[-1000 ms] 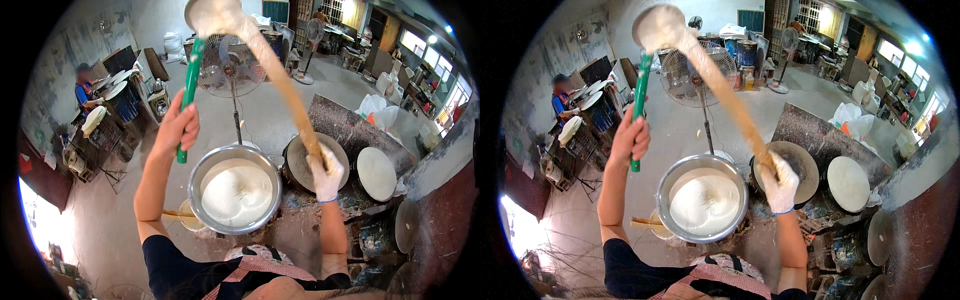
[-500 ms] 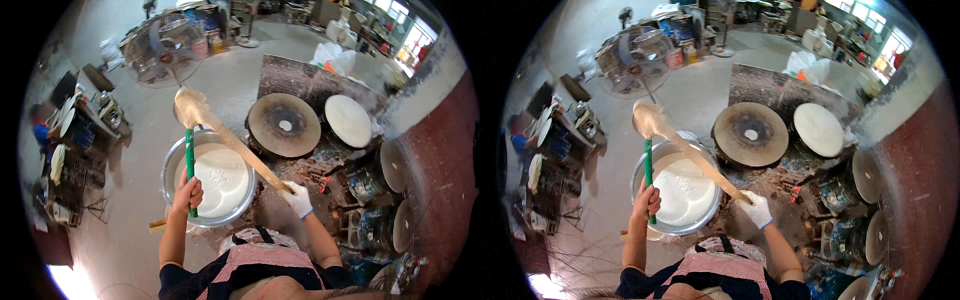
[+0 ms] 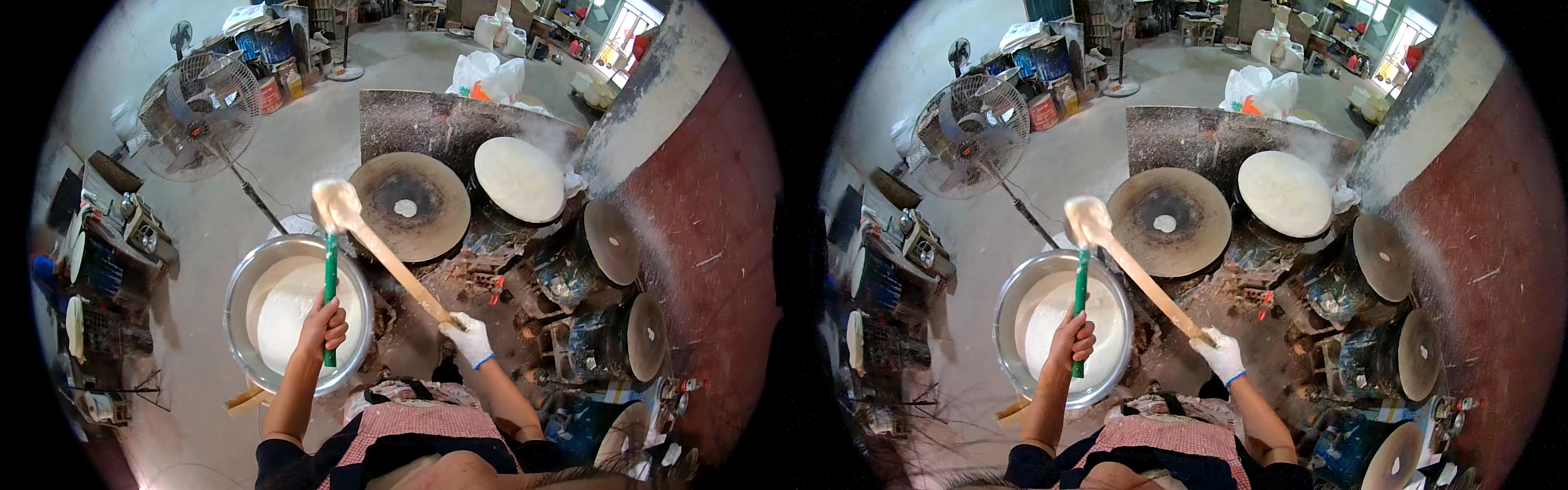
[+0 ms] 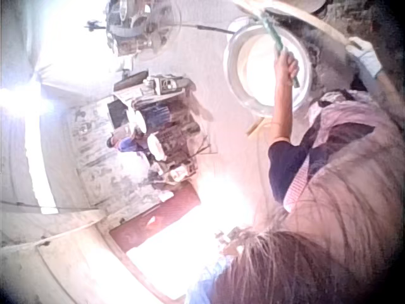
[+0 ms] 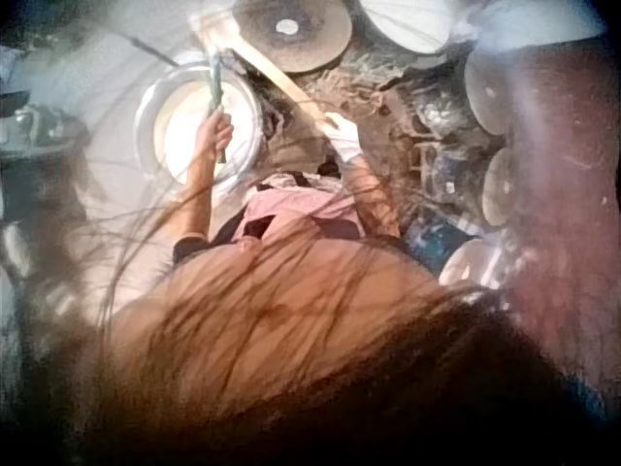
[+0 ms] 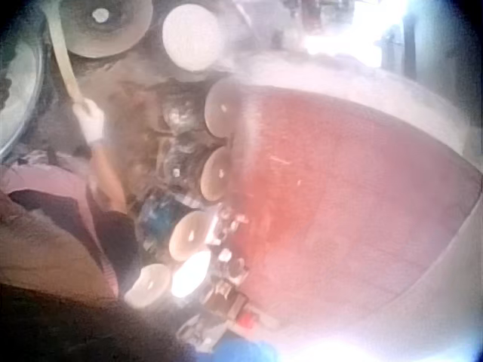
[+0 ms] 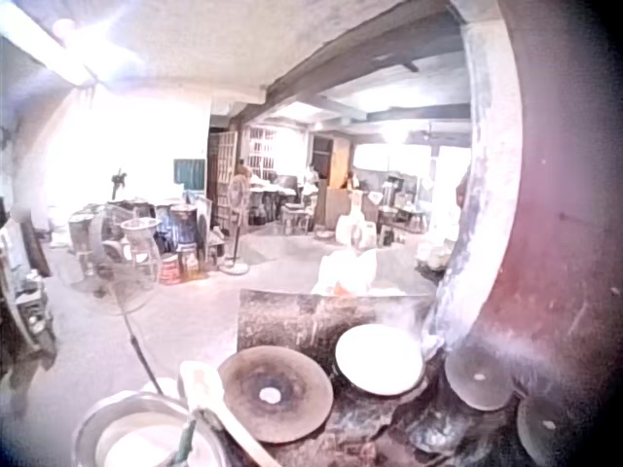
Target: The person ladles batter onto multiple hot griddles and spreads it into thin circles using a wooden tool. They flip the crepes and remove finished ones, repeating the process across several cooking surfaces.
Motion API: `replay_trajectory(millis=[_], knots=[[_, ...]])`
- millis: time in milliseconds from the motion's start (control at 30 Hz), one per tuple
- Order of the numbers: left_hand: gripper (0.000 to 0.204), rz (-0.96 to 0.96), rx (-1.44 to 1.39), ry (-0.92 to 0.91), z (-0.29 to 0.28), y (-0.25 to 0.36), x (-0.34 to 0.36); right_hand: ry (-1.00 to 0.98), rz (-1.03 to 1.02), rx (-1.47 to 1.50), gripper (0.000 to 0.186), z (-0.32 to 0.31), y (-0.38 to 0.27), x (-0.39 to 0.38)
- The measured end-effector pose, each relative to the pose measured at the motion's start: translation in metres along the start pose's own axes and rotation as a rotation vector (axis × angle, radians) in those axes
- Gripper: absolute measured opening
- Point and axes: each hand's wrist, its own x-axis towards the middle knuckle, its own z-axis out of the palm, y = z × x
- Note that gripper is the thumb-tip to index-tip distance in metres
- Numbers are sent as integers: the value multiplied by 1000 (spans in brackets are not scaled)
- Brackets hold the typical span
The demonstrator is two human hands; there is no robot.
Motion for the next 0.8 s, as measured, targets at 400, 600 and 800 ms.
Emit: replay_trajectory(millis=[400, 600, 800], knots=[[21, -222, -663, -198, 56, -36, 155, 164, 47, -533, 37, -186, 118, 45], [36, 105, 326, 261, 99, -18, 248, 164, -367, -131, 36, -170, 68, 152], [60, 325, 1159, 630, 53, -44, 327, -15, -162, -577, 28, -104, 44, 220]])
